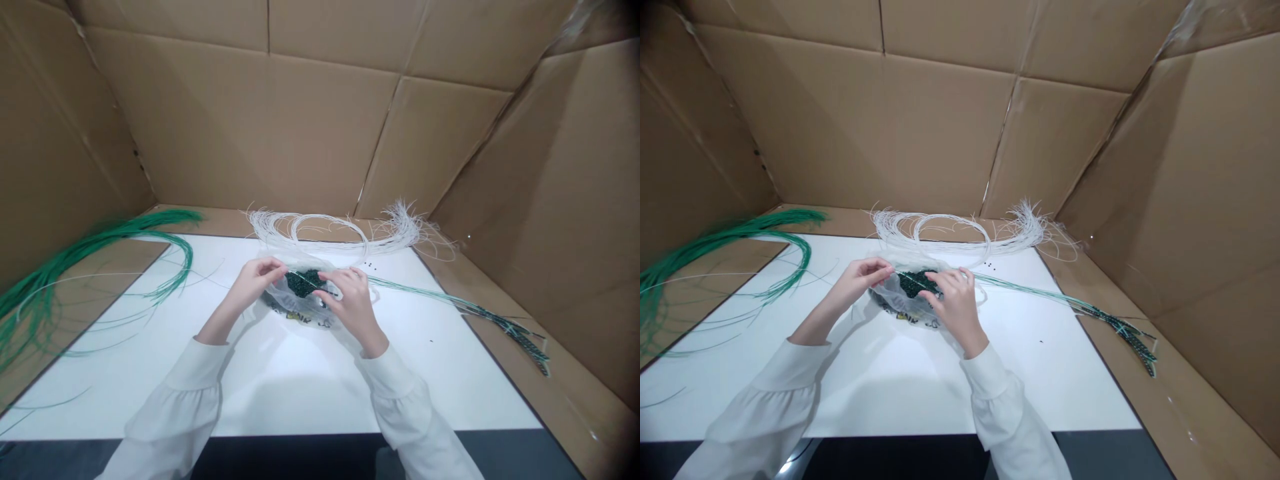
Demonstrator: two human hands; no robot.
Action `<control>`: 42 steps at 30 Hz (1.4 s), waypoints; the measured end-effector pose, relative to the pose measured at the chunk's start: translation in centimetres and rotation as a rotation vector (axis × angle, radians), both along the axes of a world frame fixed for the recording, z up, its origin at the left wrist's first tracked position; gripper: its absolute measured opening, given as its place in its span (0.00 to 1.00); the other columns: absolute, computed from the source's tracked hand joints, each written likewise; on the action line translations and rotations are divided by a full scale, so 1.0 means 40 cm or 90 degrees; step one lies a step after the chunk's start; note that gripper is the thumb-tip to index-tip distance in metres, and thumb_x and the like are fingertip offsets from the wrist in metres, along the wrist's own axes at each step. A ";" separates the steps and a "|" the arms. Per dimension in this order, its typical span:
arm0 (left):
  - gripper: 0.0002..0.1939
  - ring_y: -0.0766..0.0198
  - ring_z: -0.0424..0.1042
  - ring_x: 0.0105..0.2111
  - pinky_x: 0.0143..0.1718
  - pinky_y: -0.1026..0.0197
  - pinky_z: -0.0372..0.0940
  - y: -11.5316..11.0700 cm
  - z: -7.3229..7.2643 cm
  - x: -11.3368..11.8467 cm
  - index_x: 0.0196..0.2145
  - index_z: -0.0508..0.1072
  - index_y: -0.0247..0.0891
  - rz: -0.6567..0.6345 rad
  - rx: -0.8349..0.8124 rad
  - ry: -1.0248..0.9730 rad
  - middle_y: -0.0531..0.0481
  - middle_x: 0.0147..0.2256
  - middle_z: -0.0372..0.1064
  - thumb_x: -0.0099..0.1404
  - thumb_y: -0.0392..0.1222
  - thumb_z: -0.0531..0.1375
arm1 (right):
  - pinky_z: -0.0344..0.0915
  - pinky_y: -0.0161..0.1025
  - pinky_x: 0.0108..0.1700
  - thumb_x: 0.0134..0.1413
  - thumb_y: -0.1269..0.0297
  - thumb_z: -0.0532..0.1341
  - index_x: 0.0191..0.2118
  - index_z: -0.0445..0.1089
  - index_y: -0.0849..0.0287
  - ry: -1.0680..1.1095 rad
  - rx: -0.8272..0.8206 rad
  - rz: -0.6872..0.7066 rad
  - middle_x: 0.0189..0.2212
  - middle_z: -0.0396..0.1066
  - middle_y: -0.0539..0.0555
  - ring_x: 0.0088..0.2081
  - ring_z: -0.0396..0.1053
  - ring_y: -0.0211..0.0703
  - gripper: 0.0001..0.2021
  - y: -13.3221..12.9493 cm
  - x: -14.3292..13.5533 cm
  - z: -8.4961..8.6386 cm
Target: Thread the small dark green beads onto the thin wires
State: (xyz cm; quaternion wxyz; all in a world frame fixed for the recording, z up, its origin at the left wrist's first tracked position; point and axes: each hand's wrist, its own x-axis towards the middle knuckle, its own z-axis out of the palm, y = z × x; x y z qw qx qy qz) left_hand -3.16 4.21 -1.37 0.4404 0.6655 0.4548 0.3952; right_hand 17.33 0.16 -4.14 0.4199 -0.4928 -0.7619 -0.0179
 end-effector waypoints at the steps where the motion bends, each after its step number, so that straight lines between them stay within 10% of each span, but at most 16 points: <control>1: 0.14 0.67 0.63 0.24 0.27 0.66 0.57 -0.006 -0.001 0.008 0.26 0.70 0.35 -0.019 0.000 0.008 0.52 0.23 0.65 0.53 0.51 0.58 | 0.49 0.49 0.53 0.49 0.57 0.61 0.42 0.70 0.55 -0.005 0.012 0.007 0.36 0.75 0.53 0.40 0.69 0.45 0.14 -0.002 -0.009 -0.002; 7: 0.15 0.65 0.64 0.26 0.28 0.65 0.58 -0.035 -0.010 0.047 0.29 0.72 0.35 -0.115 0.012 0.049 0.50 0.26 0.68 0.56 0.51 0.56 | 0.54 0.45 0.50 0.57 0.62 0.54 0.37 0.73 0.54 0.018 0.010 0.045 0.30 0.76 0.52 0.31 0.70 0.40 0.10 -0.009 -0.045 -0.019; 15: 0.15 0.66 0.64 0.25 0.29 0.65 0.58 -0.006 0.004 0.004 0.26 0.71 0.34 0.093 0.045 -0.023 0.51 0.23 0.66 0.51 0.51 0.60 | 0.56 0.44 0.43 0.54 0.61 0.57 0.31 0.74 0.54 0.052 -0.021 0.011 0.27 0.75 0.51 0.29 0.69 0.42 0.09 0.001 -0.019 -0.015; 33: 0.17 0.65 0.66 0.27 0.29 0.66 0.58 0.026 -0.018 -0.042 0.29 0.74 0.33 0.241 0.109 -0.009 0.48 0.28 0.71 0.51 0.52 0.60 | 0.61 0.43 0.42 0.48 0.64 0.62 0.36 0.73 0.57 0.123 -0.019 -0.018 0.29 0.74 0.53 0.36 0.67 0.45 0.08 -0.002 0.010 0.009; 42: 0.16 0.64 0.67 0.28 0.27 0.67 0.59 0.027 0.052 -0.093 0.29 0.77 0.35 -0.046 0.048 0.149 0.49 0.28 0.73 0.53 0.52 0.60 | 0.66 0.37 0.32 0.42 0.61 0.64 0.29 0.74 0.59 0.327 -0.120 -0.038 0.26 0.75 0.53 0.26 0.70 0.40 0.08 0.002 0.211 0.092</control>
